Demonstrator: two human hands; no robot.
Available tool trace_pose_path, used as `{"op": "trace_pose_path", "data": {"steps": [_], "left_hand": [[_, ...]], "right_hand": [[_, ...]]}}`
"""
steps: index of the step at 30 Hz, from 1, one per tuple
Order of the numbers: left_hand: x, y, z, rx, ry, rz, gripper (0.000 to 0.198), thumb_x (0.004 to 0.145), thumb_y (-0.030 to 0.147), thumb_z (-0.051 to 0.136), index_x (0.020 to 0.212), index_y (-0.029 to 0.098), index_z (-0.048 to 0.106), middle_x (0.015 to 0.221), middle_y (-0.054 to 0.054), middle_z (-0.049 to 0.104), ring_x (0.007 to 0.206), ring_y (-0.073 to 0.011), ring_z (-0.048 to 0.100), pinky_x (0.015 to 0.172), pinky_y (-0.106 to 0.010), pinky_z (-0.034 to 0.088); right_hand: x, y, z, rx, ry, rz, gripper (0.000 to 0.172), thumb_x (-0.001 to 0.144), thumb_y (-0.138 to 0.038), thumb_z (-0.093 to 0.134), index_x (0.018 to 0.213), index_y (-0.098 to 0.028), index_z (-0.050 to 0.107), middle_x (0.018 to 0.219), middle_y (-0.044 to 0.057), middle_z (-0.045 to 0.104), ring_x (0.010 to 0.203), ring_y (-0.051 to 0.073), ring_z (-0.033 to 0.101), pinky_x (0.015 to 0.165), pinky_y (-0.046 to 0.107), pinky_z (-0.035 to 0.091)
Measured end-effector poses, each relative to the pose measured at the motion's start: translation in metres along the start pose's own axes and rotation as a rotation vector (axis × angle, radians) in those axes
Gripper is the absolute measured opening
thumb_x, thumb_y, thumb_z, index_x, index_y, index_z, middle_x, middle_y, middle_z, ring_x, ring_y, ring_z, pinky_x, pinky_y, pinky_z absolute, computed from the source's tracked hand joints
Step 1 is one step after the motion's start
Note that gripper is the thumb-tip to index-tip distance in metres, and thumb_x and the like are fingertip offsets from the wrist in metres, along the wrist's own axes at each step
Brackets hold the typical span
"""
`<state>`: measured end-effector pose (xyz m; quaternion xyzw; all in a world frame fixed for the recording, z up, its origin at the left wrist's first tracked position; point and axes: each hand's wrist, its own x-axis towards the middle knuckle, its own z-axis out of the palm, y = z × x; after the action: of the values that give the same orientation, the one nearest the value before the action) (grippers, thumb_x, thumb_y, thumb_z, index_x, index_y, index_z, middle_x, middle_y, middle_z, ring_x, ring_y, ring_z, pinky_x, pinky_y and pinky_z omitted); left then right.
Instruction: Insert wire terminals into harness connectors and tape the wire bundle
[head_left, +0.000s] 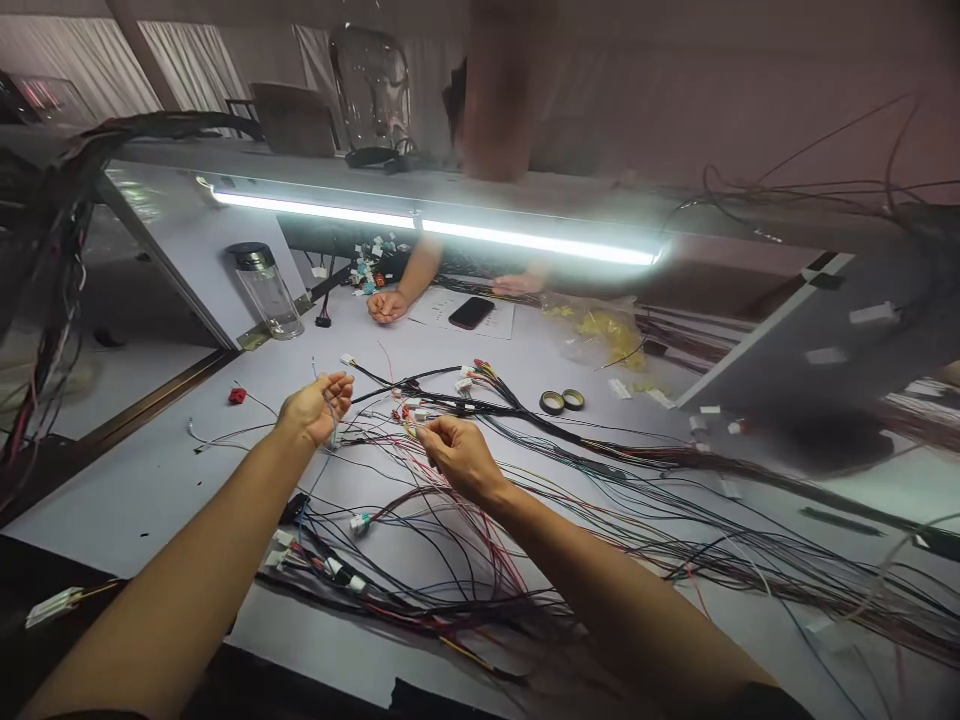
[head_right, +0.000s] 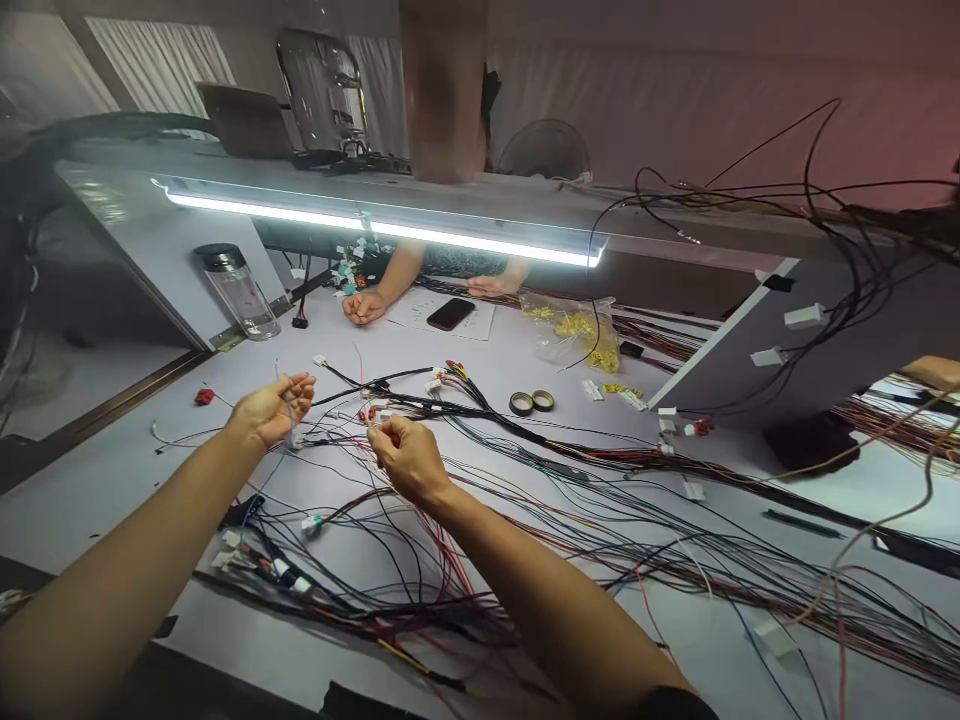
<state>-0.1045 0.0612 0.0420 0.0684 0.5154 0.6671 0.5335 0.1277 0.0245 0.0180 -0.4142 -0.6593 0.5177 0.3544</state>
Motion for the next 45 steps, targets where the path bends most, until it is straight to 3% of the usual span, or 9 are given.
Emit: {"op": "trace_pose_path", "data": {"steps": [7,10,16,21,26,30,35,41,45], "left_hand": [[-0.062,-0.045,0.004,0.218,-0.244,-0.11,0.018,0.09,0.021,0.053,0.088,0.007,0.064,0.084,-0.015,0.066,0.068,-0.0203,0.067,0.057,-0.03,0.056],[-0.062,-0.056,0.006,0.282,-0.317,-0.118,0.016,0.088,0.019,0.055,0.086,0.006,0.066,0.099,-0.02,0.067,0.082,-0.0248,0.068,0.069,-0.036,0.058],[-0.018,-0.049,0.006,0.216,-0.183,-0.013,0.027,0.095,0.016,0.038,0.083,0.008,0.061,0.099,-0.018,0.067,0.09,-0.0207,0.067,0.073,-0.032,0.058],[-0.01,-0.046,0.0,0.18,-0.152,-0.035,0.023,0.094,0.016,0.041,0.085,0.009,0.061,0.098,-0.017,0.066,0.086,-0.0228,0.067,0.071,-0.04,0.058],[-0.023,-0.049,-0.005,0.115,-0.121,-0.033,0.026,0.094,0.018,0.038,0.08,0.011,0.059,0.087,-0.012,0.064,0.084,-0.0209,0.066,0.077,-0.045,0.057],[-0.054,-0.052,-0.014,0.086,-0.097,-0.031,0.026,0.095,0.02,0.038,0.083,0.012,0.06,0.085,-0.009,0.064,0.08,-0.0182,0.066,0.079,-0.043,0.058],[-0.087,-0.075,-0.008,0.086,-0.105,-0.183,0.014,0.091,0.015,0.046,0.093,0.01,0.059,0.097,-0.019,0.065,0.086,-0.0267,0.068,0.072,-0.043,0.06],[-0.056,-0.079,0.023,-0.013,-0.039,-0.207,0.011,0.093,0.012,0.046,0.091,0.009,0.056,0.074,-0.003,0.059,0.054,-0.0074,0.056,0.048,-0.017,0.049],[-0.037,-0.067,0.028,-0.066,-0.058,-0.183,0.008,0.091,0.018,0.054,0.09,0.01,0.056,0.066,0.004,0.048,0.045,-0.0026,0.04,0.038,-0.012,0.034]], "right_hand": [[-0.007,-0.007,-0.012,0.103,0.033,-0.011,0.027,0.085,-0.039,0.054,0.068,-0.018,0.054,0.05,-0.005,0.049,0.046,0.008,0.041,0.047,0.02,0.032],[-0.012,-0.016,-0.011,0.154,0.01,-0.03,0.027,0.085,-0.04,0.054,0.07,-0.018,0.054,0.051,-0.005,0.05,0.046,0.008,0.042,0.046,0.02,0.033],[-0.051,-0.029,-0.006,0.065,-0.117,-0.01,0.021,0.086,-0.034,0.055,0.073,-0.017,0.058,0.053,-0.005,0.052,0.048,0.007,0.045,0.047,0.017,0.034],[-0.085,-0.031,-0.009,-0.055,-0.217,-0.091,0.02,0.086,-0.029,0.053,0.073,-0.018,0.062,0.057,-0.004,0.055,0.05,0.007,0.049,0.05,0.017,0.037],[-0.11,-0.039,-0.021,-0.203,-0.244,-0.293,0.016,0.084,-0.025,0.056,0.071,-0.018,0.064,0.059,-0.002,0.06,0.053,0.008,0.05,0.056,0.019,0.039],[-0.126,-0.039,-0.032,-0.318,-0.216,-0.367,0.014,0.085,-0.022,0.057,0.074,-0.019,0.065,0.059,-0.001,0.064,0.052,0.009,0.053,0.059,0.02,0.039],[-0.139,-0.03,-0.034,-0.425,-0.198,-0.378,0.013,0.086,-0.026,0.058,0.077,-0.021,0.066,0.064,0.0,0.069,0.056,0.011,0.059,0.063,0.022,0.041],[-0.155,-0.026,-0.033,-0.47,-0.288,-0.422,0.017,0.083,-0.019,0.055,0.068,-0.023,0.062,0.053,-0.003,0.061,0.048,0.009,0.053,0.062,0.023,0.041],[-0.171,-0.026,-0.045,-0.393,-0.292,-0.376,0.016,0.08,-0.017,0.057,0.067,-0.024,0.061,0.056,-0.004,0.063,0.05,0.009,0.053,0.067,0.023,0.043]]}}
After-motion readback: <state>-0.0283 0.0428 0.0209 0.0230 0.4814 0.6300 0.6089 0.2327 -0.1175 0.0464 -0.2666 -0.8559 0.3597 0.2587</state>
